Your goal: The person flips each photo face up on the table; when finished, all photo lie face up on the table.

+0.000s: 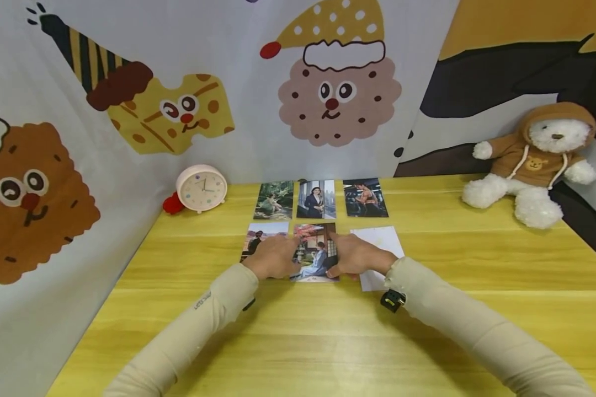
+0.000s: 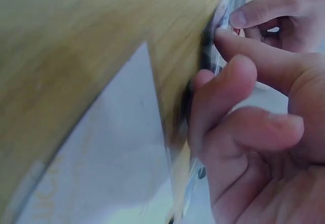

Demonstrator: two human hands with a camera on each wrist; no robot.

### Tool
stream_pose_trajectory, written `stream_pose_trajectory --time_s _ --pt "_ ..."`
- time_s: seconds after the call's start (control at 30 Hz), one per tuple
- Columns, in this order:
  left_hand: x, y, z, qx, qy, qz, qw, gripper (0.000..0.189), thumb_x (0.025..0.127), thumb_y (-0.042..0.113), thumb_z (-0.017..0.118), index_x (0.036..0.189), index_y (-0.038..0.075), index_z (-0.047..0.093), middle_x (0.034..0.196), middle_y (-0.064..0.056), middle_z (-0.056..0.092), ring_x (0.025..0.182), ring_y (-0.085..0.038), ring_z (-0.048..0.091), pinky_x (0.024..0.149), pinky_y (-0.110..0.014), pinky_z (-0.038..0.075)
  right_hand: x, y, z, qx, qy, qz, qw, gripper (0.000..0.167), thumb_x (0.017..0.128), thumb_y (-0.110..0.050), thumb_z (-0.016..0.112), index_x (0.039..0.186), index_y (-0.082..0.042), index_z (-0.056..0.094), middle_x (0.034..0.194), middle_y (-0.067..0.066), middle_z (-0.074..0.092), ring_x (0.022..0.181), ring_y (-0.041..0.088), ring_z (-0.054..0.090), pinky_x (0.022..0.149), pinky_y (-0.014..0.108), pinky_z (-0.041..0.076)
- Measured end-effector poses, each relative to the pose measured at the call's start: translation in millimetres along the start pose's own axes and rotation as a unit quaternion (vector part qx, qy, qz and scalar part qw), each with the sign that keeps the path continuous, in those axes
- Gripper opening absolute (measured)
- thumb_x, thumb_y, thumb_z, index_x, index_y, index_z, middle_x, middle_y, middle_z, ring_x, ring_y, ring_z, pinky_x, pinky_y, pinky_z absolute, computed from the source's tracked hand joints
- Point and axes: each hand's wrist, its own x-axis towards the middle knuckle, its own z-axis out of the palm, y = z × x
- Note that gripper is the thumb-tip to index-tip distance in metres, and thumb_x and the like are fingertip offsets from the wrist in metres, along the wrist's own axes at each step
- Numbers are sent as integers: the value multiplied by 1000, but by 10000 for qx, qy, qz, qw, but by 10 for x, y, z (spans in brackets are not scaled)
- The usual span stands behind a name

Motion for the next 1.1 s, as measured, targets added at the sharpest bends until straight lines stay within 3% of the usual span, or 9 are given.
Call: stream_pose_trajectory --time_s 0.17,0.3,0.47,0.63,0.67,0.77,0.8,0.93,1.1 --pt "11 2 0 55 12 -15 10000 64 92 31 70 148 6 49 62 -1 52 52 -14 39 51 -30 32 -7 22 12 -45 65 -16 10000 100 84 -25 82 160 -6 20 91 9 71 40 16 54 44 30 50" --pt "21 7 11 51 -18 -8 10000 66 92 30 71 149 8 47 61 -3 54 52 -14 38 49 -30 31 -62 76 38 100 104 -164 9998 104 90 -29 77 162 -7 6 84 11 69 43 16 52 48 31 49" --pt "1 24 -19 14 111 75 9999 58 94 33 68 144 9 54 89 -10 73 63 -17 55 56 -32 42 -261 125 -60 313 403 -685 9963 100 98 -35 64 161 -9 -9 75 10 68 54 16 56 58 31 48" --pt "-17 110 -99 -809 417 447 9948 47 98 33 63 139 10 59 68 -7 70 48 -11 47 58 -33 46 -486 171 -268 303 1046 -1092 9880 86 99 -33 63 162 -8 9 83 9 72 61 15 58 60 32 49" --pt "-24 138 -114 -1112 438 581 9911 45 99 32 63 138 10 60 70 -7 71 47 -11 45 62 -34 48 -521 185 -302 215 1140 -1084 9873 83 99 -33 63 161 -6 14 85 9 72 62 14 58 60 31 49" --pt "-43 252 -131 -2151 334 841 9724 42 99 30 61 137 11 61 92 -4 75 62 -9 60 78 -37 55 -618 269 -390 -31 1210 -935 9882 74 99 -33 63 156 -4 27 92 9 70 66 14 57 60 30 49" --pt "-48 295 -130 -2520 265 862 9635 42 99 30 60 136 11 61 100 -4 75 72 -11 65 84 -39 56 -649 310 -414 -142 1156 -869 9894 72 99 -35 63 155 -4 31 95 9 70 68 14 57 60 29 49" --pt "-44 451 -79 -3818 -226 737 9210 43 100 28 60 139 11 58 115 -11 70 101 -26 68 85 -40 56 -762 515 -483 -481 767 -641 9938 70 97 -40 64 149 0 41 101 11 67 75 15 56 64 29 47" --pt "-6 594 12 -4588 -929 813 8799 47 101 26 60 143 9 53 123 -13 68 113 -30 65 94 -43 53 -883 791 -509 -597 542 -387 9960 74 95 -42 66 145 8 44 99 11 66 82 16 57 68 30 48"
